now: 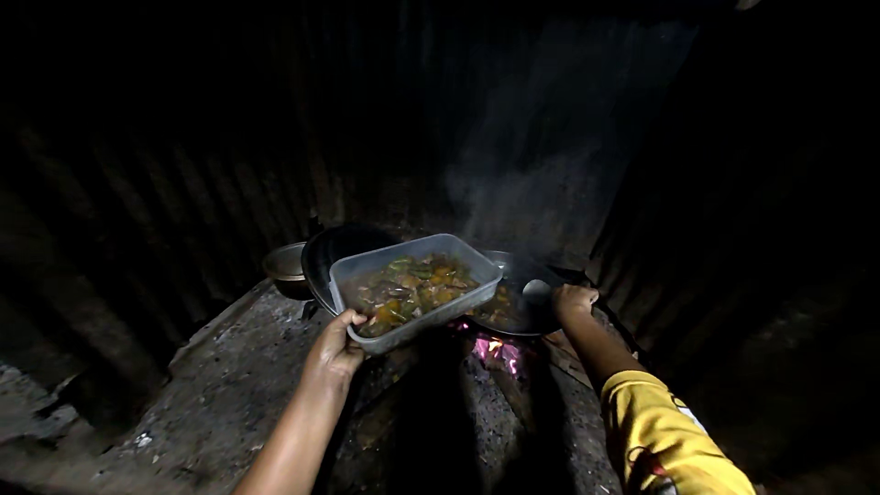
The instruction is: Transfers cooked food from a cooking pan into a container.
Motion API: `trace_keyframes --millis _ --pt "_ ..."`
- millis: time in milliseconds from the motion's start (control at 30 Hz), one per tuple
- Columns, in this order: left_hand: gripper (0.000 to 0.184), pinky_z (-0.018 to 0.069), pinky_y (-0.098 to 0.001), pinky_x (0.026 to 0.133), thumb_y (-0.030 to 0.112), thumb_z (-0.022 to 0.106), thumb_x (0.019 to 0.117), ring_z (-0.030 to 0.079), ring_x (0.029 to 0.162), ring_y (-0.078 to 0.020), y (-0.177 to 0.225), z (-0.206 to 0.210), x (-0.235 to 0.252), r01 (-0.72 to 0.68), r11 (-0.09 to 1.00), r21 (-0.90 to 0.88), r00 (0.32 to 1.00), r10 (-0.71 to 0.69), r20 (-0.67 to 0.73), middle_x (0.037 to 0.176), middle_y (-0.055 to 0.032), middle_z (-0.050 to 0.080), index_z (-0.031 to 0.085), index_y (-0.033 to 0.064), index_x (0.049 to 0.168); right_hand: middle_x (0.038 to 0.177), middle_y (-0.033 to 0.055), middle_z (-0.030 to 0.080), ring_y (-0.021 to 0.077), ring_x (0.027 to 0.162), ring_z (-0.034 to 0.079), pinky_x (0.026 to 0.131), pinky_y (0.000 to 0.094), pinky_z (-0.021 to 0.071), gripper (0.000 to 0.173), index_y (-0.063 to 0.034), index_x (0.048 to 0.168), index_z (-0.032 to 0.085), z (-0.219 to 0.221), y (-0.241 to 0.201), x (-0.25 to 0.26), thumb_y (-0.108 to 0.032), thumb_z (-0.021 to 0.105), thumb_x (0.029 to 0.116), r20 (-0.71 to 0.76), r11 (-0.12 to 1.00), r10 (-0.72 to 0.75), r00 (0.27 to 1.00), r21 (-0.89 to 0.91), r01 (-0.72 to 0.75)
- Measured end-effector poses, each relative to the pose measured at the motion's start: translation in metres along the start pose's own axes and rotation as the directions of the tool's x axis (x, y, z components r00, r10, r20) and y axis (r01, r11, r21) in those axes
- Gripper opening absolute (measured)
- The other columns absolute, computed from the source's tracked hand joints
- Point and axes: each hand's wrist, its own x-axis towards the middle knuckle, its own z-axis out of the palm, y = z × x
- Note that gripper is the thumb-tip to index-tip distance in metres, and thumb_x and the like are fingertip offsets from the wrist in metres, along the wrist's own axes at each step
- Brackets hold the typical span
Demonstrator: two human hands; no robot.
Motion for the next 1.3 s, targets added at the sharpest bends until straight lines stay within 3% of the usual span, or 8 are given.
trace_keyframes --millis 233,333,533,700,833,1033,1200,1300 --pt "0.01 0.0546 -0.0318 0.053 0.001 0.047 0.0932 0.063 0.063 -0.0184 0.003 -0.006 -0.001 -0.004 1.0 0.02 0.999 0.004 -0.039 0.079 -0.0109 0.062 0.052 0.0059 0.1 0.153 0.0224 0.05 0.0415 0.14 0.05 0.105 0.0641 0.0436 0.043 -0.0037 0.148 0.051 -0.017 -0.027 -0.015 -0.019 0.049 0.107 0.165 0.962 -0.172 0.971 0.242 0.129" --pt "0.011 0.0546 -0.0312 0.053 0.0 0.048 0.0927 0.063 0.063 -0.0178 0.005 -0.008 0.001 -0.011 1.0 0.023 0.999 0.013 -0.05 0.079 -0.0106 0.062 0.052 0.006 0.101 0.152 0.0262 0.048 0.0428 0.14 0.048 0.108 0.0645 0.0417 0.054 0.0024 0.148 0.046 -0.016 -0.028 0.004 -0.007 0.063 0.0981 0.192 0.93 -0.262 0.946 0.31 0.195" --pt "0.013 0.0554 -0.0319 0.054 -0.001 0.046 0.0924 0.063 0.064 -0.0183 0.007 -0.011 0.001 -0.008 1.0 -0.009 0.999 0.008 -0.049 0.079 -0.0112 0.062 0.052 0.0056 0.101 0.15 0.032 0.047 0.0461 0.141 0.045 0.112 0.0633 0.0374 0.054 0.0103 0.145 0.046 -0.029 -0.01 0.016 -0.002 0.064 0.0964 0.201 0.911 -0.332 0.922 0.322 0.258" --pt "0.013 0.0558 -0.0334 0.055 -0.001 0.047 0.0915 0.064 0.066 -0.0199 0.005 -0.009 0.0 -0.003 1.0 -0.003 0.998 0.002 -0.058 0.082 -0.0127 0.062 0.053 0.0044 0.102 0.137 0.0307 0.058 0.0446 0.13 0.055 0.107 0.0624 0.0435 0.047 0.0094 0.135 0.056 -0.036 0.011 0.058 -0.008 0.072 0.0937 0.114 0.914 -0.261 0.959 0.348 0.207" --pt "0.015 0.0566 -0.033 0.057 -0.002 0.046 0.092 0.065 0.068 -0.0199 0.0 -0.006 0.001 0.003 1.0 0.007 1.0 -0.003 -0.015 0.084 -0.0128 0.063 0.053 0.0044 0.104 0.121 0.0288 0.064 0.0418 0.111 0.064 0.094 0.0603 0.0508 0.033 0.0073 0.123 0.063 -0.066 0.039 0.071 -0.008 0.072 0.0951 0.047 0.903 -0.236 0.971 0.38 0.202" --pt "0.016 0.0556 -0.0307 0.057 -0.006 0.046 0.0909 0.064 0.067 -0.0179 -0.011 0.001 -0.001 0.016 1.0 0.025 1.0 -0.016 0.021 0.082 -0.0114 0.061 0.053 0.0039 0.102 0.115 0.0302 0.064 0.0423 0.108 0.062 0.096 0.0589 0.048 0.02 0.0122 0.11 0.066 -0.159 0.066 -0.001 -0.004 0.067 0.0989 -0.004 0.937 -0.281 0.96 0.213 0.275" --pt "0.014 0.0547 -0.0295 0.056 -0.007 0.047 0.0897 0.062 0.064 -0.0167 -0.024 0.01 -0.003 0.026 0.999 0.046 0.997 -0.029 0.069 0.077 -0.0107 0.061 0.054 0.0027 0.097 0.102 0.0215 0.064 0.0305 0.088 0.06 0.084 0.0511 0.0499 0.023 0.0052 0.107 0.066 -0.194 0.072 -0.064 -0.017 0.067 0.1019 -0.063 0.919 -0.251 0.966 0.298 0.259" --pt "0.015 0.0544 -0.0282 0.056 -0.01 0.047 0.0888 0.062 0.063 -0.016 -0.03 0.013 -0.002 0.024 0.999 0.036 0.991 -0.028 0.127 0.075 -0.0102 0.061 0.055 0.0017 0.095 0.103 0.0244 0.065 0.0358 0.094 0.061 0.087 0.0553 0.0486 0.026 0.0067 0.104 0.068 -0.199 0.068 -0.09 -0.019 0.067 0.1021 -0.095 0.924 -0.307 0.947 0.21 0.321"
